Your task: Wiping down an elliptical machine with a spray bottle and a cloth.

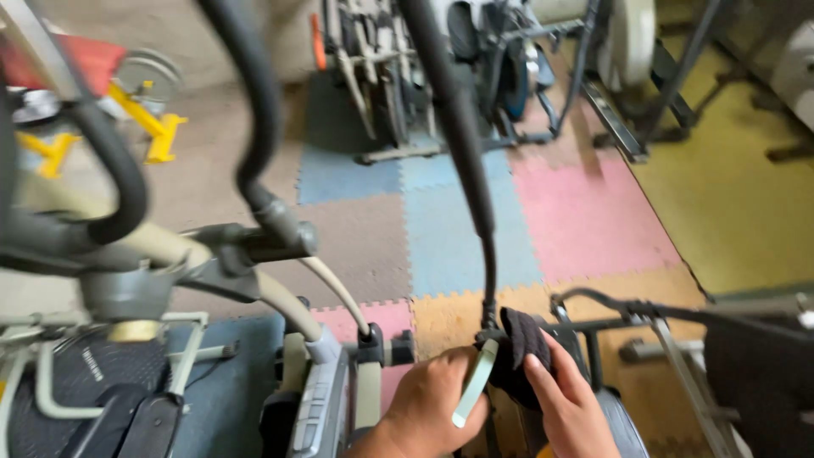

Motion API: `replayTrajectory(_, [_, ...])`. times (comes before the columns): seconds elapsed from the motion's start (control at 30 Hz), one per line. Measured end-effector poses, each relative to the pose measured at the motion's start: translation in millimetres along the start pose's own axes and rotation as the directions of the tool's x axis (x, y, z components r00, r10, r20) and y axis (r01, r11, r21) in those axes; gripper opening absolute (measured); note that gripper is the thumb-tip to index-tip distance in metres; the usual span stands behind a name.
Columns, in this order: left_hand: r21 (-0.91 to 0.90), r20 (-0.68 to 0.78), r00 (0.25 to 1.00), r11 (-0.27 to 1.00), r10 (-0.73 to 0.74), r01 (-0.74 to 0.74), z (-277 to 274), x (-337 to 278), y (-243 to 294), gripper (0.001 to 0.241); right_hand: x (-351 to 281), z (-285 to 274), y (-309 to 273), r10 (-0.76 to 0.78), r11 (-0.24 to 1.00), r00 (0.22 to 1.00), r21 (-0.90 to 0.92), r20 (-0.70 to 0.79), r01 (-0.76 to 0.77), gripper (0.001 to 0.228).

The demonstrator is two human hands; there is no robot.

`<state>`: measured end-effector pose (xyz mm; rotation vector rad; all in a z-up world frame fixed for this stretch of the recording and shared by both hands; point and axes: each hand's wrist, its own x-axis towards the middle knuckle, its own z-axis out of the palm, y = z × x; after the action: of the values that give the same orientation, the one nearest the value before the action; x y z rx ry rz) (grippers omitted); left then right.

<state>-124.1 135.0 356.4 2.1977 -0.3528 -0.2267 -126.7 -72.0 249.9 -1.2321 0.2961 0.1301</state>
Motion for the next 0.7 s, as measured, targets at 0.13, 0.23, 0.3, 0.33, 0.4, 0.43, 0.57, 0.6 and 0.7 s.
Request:
replayTrajectory(0.13, [-0.019, -0.078, 0.996, 0.999, 0.040, -0.041, -31, -16, 4, 0.030, 9, 23, -9, -0.003, 0.997, 0.995, 0.081, 0.096, -0.005, 0.051])
replayTrajectory(0.23, [0.007, -0.095, 0.995, 1.000, -0.020, 0.021, -54, -24, 7, 0.026, 9, 43, -19, 0.042, 0.999, 0.998, 0.000, 0.041, -0.042, 0.049])
replayTrajectory(0.3, [-0.007, -0.141, 0.990, 1.000, 0.029, -0.031, -64, -26, 8, 0.024, 7, 54, -29, 0.077, 0.997, 0.997, 0.028, 0.013, -0.078, 0.048])
replayTrajectory(0.33, [0.001, -0.149, 0.988, 0.999, 0.043, -0.043, -70, -22, 3, 0.024, 14, 63, -31, 0.062, 0.998, 0.998, 0.032, 0.019, -0.062, 0.048])
replayTrajectory(0.4, [-0.005, -0.088, 0.996, 1.000, -0.008, 0.008, -76, -21, -3, 0.040, 21, 74, -34, 0.069, 0.996, 0.998, 0.057, 0.012, -0.070, 0.049])
replayTrajectory(0.43, [-0.007, -0.093, 0.996, 1.000, -0.011, 0.011, -83, -18, 0, 0.040, 21, 80, -38, 0.071, 0.996, 0.997, 0.054, 0.017, -0.072, 0.049])
replayTrajectory(0.57, [0.028, -0.201, 0.974, 0.995, 0.101, -0.098, -103, -23, 5, 0.034, 17, 99, -50, -0.035, 0.996, 0.999, -0.082, 0.038, 0.039, 0.048])
replayTrajectory(0.6, [0.011, -0.226, 0.954, 0.980, 0.198, -0.201, -108, -25, 7, 0.037, 17, 103, -54, -0.026, 0.996, 1.000, -0.083, 0.008, 0.026, 0.046])
replayTrajectory(0.7, [0.078, -0.285, 0.928, 0.971, 0.240, -0.227, -117, -19, 9, 0.033, 5, 114, -77, -0.028, 0.992, 0.999, -0.125, -0.044, 0.023, 0.042])
